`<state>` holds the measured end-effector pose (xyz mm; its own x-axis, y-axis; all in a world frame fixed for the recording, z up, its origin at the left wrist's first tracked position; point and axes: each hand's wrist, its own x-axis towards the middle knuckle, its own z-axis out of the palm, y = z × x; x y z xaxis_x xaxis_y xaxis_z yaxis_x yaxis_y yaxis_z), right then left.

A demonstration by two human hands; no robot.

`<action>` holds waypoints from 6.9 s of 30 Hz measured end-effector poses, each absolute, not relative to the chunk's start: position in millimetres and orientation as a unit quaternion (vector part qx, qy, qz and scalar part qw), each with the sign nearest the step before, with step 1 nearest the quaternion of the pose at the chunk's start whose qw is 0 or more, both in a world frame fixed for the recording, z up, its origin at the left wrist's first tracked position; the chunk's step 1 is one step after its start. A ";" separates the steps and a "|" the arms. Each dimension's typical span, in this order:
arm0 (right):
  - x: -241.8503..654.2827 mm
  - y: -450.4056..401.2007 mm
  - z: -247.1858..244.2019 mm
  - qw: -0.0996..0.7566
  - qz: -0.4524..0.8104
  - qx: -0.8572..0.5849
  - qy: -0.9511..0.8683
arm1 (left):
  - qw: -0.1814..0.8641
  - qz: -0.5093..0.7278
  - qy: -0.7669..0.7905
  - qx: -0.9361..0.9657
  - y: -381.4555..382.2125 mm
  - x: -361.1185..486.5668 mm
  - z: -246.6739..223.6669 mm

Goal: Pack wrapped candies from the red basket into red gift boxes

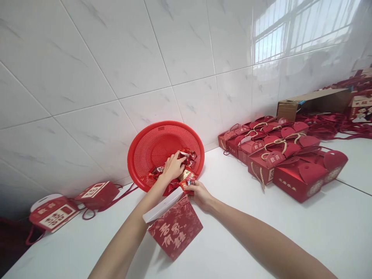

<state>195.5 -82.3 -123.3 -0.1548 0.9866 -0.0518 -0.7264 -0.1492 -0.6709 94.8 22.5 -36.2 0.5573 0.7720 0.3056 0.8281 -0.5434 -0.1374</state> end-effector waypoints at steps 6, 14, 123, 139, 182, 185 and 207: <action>195.6 -80.8 -125.3 0.597 0.718 -0.253 -0.252 | 0.094 -0.127 -0.466 -0.871 34.4 85.3 -42.7; 195.9 -81.2 -125.1 0.599 0.717 -0.254 -0.251 | 0.055 -0.201 -0.455 -0.866 42.6 79.0 -45.6; 193.1 -79.1 -135.4 0.610 0.688 -0.232 -0.319 | 0.060 -0.142 -0.469 -0.870 -46.6 -1.1 -46.2; 197.2 -77.8 -134.1 0.611 0.684 -0.235 -0.321 | 0.056 -0.267 -0.484 -0.832 -15.0 6.9 -50.1; 193.4 -80.6 -132.6 0.594 0.665 -0.253 -0.376 | -0.047 0.045 -0.348 -0.935 -3.3 90.9 -27.8; 193.1 -80.1 -134.0 0.594 0.663 -0.252 -0.379 | -0.048 0.011 -0.340 -0.939 -3.1 85.7 -26.8; 200.0 -82.2 -126.6 0.600 0.689 -0.241 -0.328 | 0.094 -0.106 -0.472 -0.870 16.1 58.8 -38.2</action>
